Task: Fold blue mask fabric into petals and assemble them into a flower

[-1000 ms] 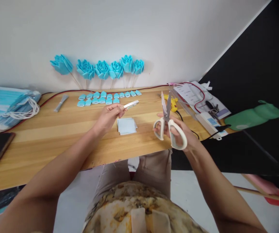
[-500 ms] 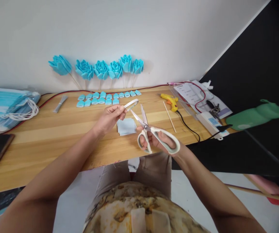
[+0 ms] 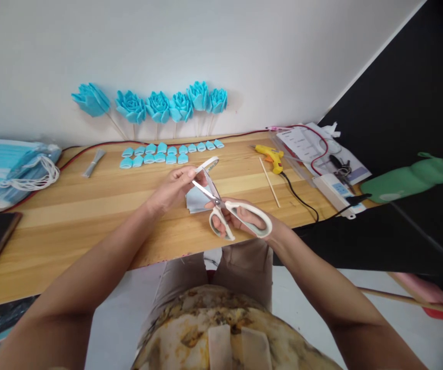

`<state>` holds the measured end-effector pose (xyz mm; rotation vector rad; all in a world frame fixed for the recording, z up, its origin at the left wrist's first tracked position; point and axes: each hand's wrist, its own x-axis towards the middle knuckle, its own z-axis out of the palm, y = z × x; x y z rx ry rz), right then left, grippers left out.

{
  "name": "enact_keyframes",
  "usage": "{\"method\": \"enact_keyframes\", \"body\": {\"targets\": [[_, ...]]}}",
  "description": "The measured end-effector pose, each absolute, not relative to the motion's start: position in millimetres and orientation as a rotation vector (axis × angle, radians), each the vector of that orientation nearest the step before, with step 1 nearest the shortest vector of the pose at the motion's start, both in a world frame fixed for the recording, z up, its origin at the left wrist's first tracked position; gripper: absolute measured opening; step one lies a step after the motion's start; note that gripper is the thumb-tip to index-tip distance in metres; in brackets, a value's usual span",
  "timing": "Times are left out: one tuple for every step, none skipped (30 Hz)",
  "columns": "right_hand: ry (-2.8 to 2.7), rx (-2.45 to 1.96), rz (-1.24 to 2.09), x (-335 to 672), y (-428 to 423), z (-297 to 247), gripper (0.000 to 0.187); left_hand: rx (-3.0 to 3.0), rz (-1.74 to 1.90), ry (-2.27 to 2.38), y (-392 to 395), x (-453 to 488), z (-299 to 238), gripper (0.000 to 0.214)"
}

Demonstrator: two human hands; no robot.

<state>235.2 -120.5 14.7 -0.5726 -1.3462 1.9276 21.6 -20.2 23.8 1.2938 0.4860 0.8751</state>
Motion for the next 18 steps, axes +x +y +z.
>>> {"method": "enact_keyframes", "body": {"targets": [[-1.339,-0.571,1.921,234,-120,15,0.062,1.291,0.871,0.478,-21,22,25,0.046],[-1.331,-0.573,1.914,232,-119,16,0.062,1.285,0.861,0.471,-22,22,26,0.047],[-1.324,-0.578,1.907,230,-117,17,0.063,1.280,0.849,0.465,-23,23,26,0.048],[-1.317,-0.587,1.899,228,-116,18,0.064,1.277,0.837,0.463,-25,23,27,0.048],[-1.311,-0.596,1.892,225,-115,20,0.066,1.276,0.825,0.464,-26,24,27,0.049],[-1.302,-0.602,1.885,223,-113,21,0.066,1.278,0.809,0.466,-27,24,27,0.050],[-1.292,-0.603,1.879,220,-112,22,0.066,1.282,0.792,0.468,-28,25,27,0.050],[-1.281,-0.599,1.872,218,-110,22,0.065,1.285,0.776,0.473,-29,25,27,0.051],[-1.270,-0.586,1.864,215,-109,23,0.064,1.285,0.761,0.478,-30,24,26,0.051],[-1.261,-0.570,1.858,213,-108,23,0.062,1.283,0.745,0.484,-30,24,26,0.052],[-1.254,-0.551,1.852,211,-107,23,0.060,1.280,0.733,0.489,-30,24,25,0.053],[-1.249,-0.532,1.848,210,-106,23,0.059,1.276,0.728,0.493,-30,23,25,0.053],[-1.245,-0.519,1.843,209,-106,22,0.058,1.272,0.729,0.494,-30,23,25,0.052],[-1.240,-0.515,1.842,208,-106,22,0.057,1.268,0.732,0.492,-30,23,24,0.051],[-1.236,-0.517,1.844,208,-105,21,0.058,1.266,0.735,0.488,-30,23,24,0.050],[-1.230,-0.522,1.845,208,-105,20,0.058,1.265,0.737,0.483,-30,23,24,0.049],[-1.224,-0.527,1.843,208,-105,20,0.059,1.265,0.741,0.475,-30,23,24,0.049],[-1.219,-0.530,1.840,208,-105,19,0.059,1.267,0.744,0.460,-30,23,23,0.048]]}}
